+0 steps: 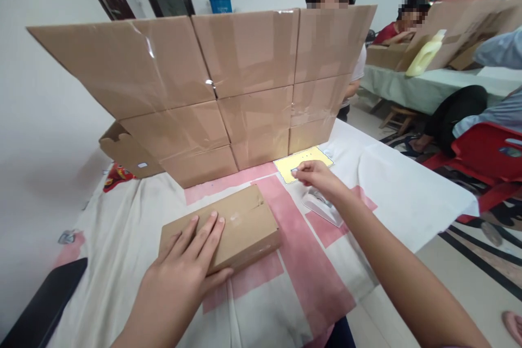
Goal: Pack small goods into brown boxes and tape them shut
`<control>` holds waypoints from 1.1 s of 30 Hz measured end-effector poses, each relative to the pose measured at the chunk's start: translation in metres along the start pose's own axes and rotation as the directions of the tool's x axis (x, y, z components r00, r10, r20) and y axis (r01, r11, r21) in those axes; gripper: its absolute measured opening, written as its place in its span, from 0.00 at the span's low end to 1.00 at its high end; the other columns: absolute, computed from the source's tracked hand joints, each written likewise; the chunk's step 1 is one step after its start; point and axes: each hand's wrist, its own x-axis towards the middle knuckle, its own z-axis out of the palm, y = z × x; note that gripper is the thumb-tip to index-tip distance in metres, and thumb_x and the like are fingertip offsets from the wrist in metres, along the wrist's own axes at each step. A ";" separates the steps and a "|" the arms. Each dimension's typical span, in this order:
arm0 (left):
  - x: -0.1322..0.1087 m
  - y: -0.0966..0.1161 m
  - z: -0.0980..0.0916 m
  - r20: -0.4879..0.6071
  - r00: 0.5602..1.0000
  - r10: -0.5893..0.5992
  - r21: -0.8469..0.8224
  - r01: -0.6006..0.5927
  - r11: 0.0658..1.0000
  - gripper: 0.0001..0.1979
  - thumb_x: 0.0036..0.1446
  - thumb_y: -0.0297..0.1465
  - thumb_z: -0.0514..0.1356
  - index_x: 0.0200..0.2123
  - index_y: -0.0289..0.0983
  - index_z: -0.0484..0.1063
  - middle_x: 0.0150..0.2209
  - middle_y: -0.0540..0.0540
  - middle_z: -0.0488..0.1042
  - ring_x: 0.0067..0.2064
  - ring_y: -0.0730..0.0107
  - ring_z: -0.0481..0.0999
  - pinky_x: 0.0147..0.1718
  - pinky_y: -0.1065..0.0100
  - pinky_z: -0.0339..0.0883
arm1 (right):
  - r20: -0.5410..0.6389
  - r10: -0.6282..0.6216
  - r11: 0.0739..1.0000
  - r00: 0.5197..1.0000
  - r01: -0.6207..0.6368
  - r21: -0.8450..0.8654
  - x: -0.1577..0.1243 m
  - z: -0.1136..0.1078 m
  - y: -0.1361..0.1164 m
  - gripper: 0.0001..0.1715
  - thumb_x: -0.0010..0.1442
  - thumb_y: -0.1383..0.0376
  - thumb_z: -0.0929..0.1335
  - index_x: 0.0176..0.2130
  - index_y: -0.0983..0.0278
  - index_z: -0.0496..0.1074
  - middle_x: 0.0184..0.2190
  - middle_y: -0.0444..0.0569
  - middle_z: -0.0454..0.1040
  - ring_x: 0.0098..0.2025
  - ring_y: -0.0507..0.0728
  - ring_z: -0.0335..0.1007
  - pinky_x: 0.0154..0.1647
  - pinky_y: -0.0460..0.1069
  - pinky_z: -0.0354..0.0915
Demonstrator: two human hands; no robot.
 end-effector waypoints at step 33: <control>-0.010 -0.024 -0.006 -0.048 0.990 0.129 -0.058 -0.132 0.990 0.45 0.55 0.36 0.70 0.71 0.33 0.55 0.63 0.35 0.71 0.64 0.52 0.71 0.66 0.55 0.64 | 0.366 -0.389 0.921 0.845 0.367 0.131 -0.034 0.077 0.035 0.10 0.59 0.71 0.70 0.40 0.62 0.81 0.27 0.42 0.76 0.28 0.49 0.67 0.30 0.44 0.56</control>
